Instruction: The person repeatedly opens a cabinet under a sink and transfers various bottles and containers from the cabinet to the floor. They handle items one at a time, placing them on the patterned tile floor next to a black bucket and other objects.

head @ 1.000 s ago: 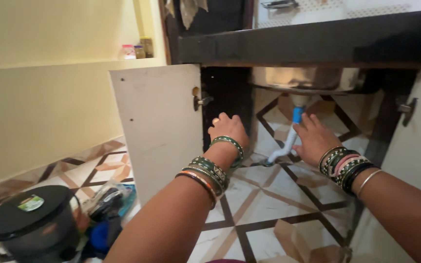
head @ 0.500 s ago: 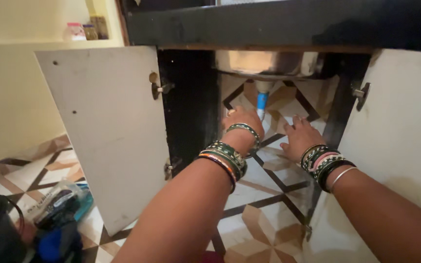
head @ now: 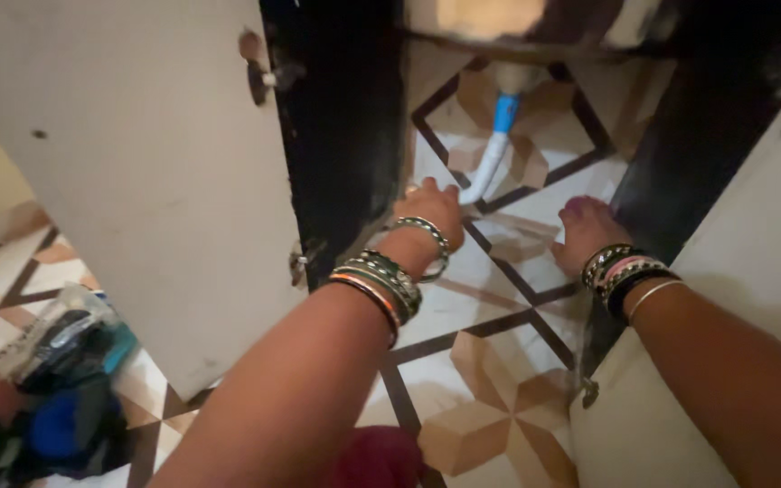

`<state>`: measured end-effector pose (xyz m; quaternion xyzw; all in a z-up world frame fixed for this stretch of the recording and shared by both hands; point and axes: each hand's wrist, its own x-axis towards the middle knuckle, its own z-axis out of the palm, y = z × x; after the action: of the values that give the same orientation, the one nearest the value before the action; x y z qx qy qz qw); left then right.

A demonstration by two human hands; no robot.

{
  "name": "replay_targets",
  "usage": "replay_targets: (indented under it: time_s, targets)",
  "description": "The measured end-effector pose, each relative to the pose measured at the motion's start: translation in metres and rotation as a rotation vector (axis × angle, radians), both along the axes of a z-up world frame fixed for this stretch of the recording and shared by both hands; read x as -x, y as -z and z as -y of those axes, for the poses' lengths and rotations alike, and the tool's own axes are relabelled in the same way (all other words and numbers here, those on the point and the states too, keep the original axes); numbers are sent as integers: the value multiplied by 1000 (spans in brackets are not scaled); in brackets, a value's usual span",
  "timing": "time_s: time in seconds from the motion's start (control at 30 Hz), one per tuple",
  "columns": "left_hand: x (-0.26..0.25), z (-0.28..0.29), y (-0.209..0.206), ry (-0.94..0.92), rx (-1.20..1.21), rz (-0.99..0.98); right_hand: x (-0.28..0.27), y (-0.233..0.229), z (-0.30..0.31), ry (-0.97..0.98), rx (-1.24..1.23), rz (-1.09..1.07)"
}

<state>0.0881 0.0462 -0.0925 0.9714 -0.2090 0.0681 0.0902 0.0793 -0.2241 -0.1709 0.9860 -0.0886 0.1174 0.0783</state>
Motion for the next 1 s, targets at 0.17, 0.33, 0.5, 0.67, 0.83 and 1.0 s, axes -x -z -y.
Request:
replay_targets:
  time_s: [0.17, 0.33, 0.5, 0.67, 0.83, 1.0]
  targets:
    - [-51, -18, 46, -29, 9, -73, -24, 30, -5, 90, -107, -124]
    - [-96, -13, 88, 7, 57, -94, -54, 69, 6, 4, 66, -111]
    - [-124, 4, 131, 64, -44, -192, -87, 108, 26, 33, 40, -130]
    - [-158, 26, 188, 105, -67, -237, -118, 151, 59, 119, 28, -111]
    - [-192, 44, 256, 148, -96, -262, -162, 217, 115, 142, -212, 55]
    - [-224, 62, 326, 152, -152, -243, -233, 288, 182, 169, -381, 324]
